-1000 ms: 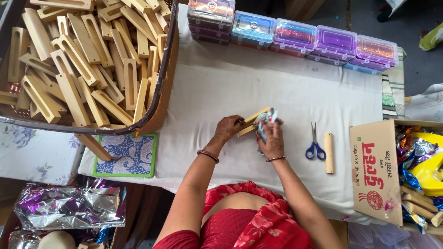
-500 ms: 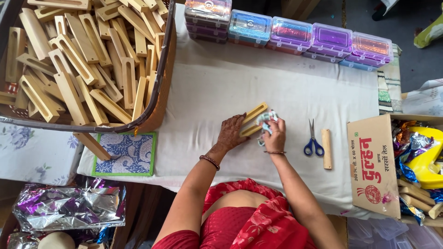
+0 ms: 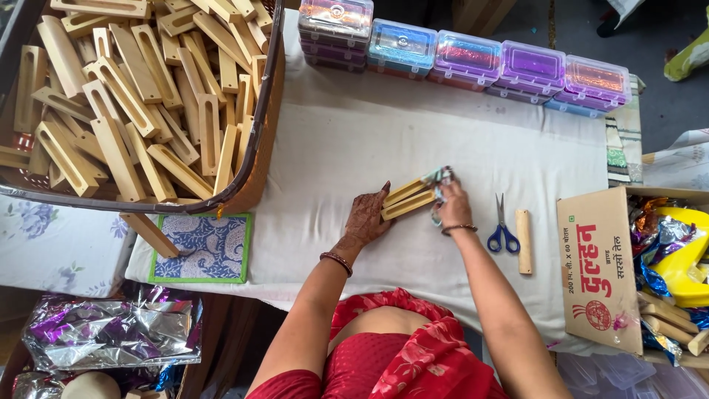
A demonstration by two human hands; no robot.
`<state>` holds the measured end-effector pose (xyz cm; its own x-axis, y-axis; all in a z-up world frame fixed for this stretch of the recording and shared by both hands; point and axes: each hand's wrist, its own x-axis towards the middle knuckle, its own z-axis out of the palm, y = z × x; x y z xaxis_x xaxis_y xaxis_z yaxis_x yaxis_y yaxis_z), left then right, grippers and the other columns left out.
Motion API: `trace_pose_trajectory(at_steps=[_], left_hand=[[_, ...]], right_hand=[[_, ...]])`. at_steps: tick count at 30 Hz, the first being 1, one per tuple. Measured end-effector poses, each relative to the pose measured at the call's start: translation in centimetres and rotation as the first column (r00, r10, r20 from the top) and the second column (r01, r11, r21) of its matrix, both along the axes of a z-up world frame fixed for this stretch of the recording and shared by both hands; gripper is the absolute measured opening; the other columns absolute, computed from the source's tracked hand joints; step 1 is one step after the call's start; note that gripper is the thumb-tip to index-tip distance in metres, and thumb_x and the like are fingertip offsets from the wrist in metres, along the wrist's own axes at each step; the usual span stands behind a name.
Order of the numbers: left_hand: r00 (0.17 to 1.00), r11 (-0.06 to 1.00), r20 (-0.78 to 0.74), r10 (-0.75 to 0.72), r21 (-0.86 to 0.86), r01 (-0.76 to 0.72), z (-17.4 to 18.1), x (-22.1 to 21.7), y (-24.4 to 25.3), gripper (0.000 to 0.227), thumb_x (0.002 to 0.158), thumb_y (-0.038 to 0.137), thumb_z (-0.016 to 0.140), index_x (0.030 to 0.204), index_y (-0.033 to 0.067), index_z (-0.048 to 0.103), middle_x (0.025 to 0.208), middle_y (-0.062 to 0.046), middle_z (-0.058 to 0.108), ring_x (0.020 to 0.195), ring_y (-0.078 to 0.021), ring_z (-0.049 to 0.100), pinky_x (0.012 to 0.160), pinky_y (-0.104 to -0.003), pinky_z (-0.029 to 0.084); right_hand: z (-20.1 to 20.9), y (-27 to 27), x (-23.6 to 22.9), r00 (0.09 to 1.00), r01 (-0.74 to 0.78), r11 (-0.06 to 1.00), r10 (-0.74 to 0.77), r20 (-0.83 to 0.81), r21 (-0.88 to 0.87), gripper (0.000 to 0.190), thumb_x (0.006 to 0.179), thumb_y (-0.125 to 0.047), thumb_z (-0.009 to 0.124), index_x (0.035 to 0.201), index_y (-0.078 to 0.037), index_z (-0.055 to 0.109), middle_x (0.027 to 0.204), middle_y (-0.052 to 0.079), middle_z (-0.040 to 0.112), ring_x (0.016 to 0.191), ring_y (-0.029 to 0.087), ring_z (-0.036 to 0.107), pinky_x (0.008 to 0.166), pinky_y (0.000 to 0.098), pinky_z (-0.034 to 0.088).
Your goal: The person wipes wooden handle-shaped parts one at a time with a cloth, taking each piece from a large basket and setting it aside after wiping. Earlier, the person handles a small plastic storage box and cuts open a foil-wrapped item with scissors before starting to wipe the wooden pieces.
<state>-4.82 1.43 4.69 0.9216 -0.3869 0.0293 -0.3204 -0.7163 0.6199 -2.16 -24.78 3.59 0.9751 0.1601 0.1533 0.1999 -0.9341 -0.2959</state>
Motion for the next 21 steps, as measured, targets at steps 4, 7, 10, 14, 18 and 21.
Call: trace_pose_trajectory(at_steps=[4, 7, 10, 14, 18, 21], left_hand=[[0.999, 0.998, -0.035, 0.030, 0.059, -0.028, 1.0, 0.2, 0.0, 0.103, 0.087, 0.043, 0.077, 0.162, 0.0091, 0.016, 0.130, -0.009, 0.060, 0.126, -0.0255, 0.052, 0.117, -0.045, 0.031], [0.997, 0.997, -0.014, 0.072, 0.041, -0.071, 0.1, 0.3, 0.0, 0.107, 0.085, 0.044, 0.078, 0.161, 0.0074, 0.012, 0.131, -0.009, 0.059, 0.126, -0.0263, 0.051, 0.116, -0.047, 0.028], [0.994, 0.991, -0.031, 0.107, 0.088, -0.104, -1.4, 0.6, 0.1, 0.110, 0.084, 0.039, 0.078, 0.164, 0.0077, 0.008, 0.134, -0.008, 0.060, 0.128, -0.0267, 0.051, 0.118, -0.047, 0.026], [0.981, 0.977, -0.139, 0.134, 0.187, -0.107, -1.1, 0.7, 0.1, 0.112, 0.088, 0.037, 0.076, 0.169, 0.0083, 0.005, 0.133, -0.007, 0.060, 0.132, -0.0249, 0.050, 0.125, -0.045, 0.024], [0.979, 0.987, -0.141, 0.148, 0.081, -0.138, 0.3, 0.8, -0.1, 0.112, 0.085, 0.048, 0.077, 0.165, 0.0109, 0.007, 0.141, -0.004, 0.057, 0.131, -0.0280, 0.048, 0.120, -0.045, 0.026], [0.988, 0.986, -0.065, 0.143, 0.090, -0.137, -0.2, 0.5, -0.2, 0.111, 0.088, 0.054, 0.075, 0.162, 0.0090, 0.006, 0.138, -0.005, 0.058, 0.130, -0.0281, 0.047, 0.118, -0.048, 0.024]], right_hand=[[0.3, 0.7, 0.7, 0.983, 0.156, 0.982, -0.165, 0.077, 0.110, 0.047, 0.081, 0.001, 0.072, 0.127, -0.007, 0.071, 0.136, 0.014, 0.063, 0.121, 0.034, 0.058, 0.104, 0.0409, 0.051], [0.2, 4.1, -0.7, 0.990, -0.083, 0.991, 0.070, 0.124, 0.105, 0.047, 0.083, -0.006, 0.071, 0.130, -0.008, 0.068, 0.135, 0.013, 0.064, 0.124, 0.031, 0.058, 0.107, 0.0419, 0.050], [1.3, 8.0, -2.7, 0.960, -0.280, 0.959, 0.279, 0.016, 0.036, 0.047, 0.088, -0.023, 0.071, 0.132, -0.010, 0.064, 0.135, 0.011, 0.061, 0.129, 0.029, 0.053, 0.109, 0.0486, 0.041], [1.5, 7.8, -2.9, 0.958, -0.259, 0.941, 0.278, 0.064, -0.216, 0.053, 0.083, -0.037, 0.073, 0.132, -0.018, 0.064, 0.148, 0.012, 0.049, 0.135, 0.030, 0.041, 0.106, 0.0605, 0.025], [0.8, 3.6, -0.8, 0.996, -0.072, 0.960, 0.083, 0.031, -0.270, 0.058, 0.079, -0.036, 0.074, 0.133, -0.018, 0.064, 0.145, 0.008, 0.047, 0.136, 0.029, 0.041, 0.113, 0.0599, 0.026], [1.6, 3.8, 0.2, 0.996, 0.038, 0.984, -0.052, -0.077, -0.174, 0.046, 0.087, -0.032, 0.072, 0.130, -0.019, 0.066, 0.139, 0.007, 0.052, 0.133, 0.026, 0.045, 0.114, 0.0576, 0.033]])
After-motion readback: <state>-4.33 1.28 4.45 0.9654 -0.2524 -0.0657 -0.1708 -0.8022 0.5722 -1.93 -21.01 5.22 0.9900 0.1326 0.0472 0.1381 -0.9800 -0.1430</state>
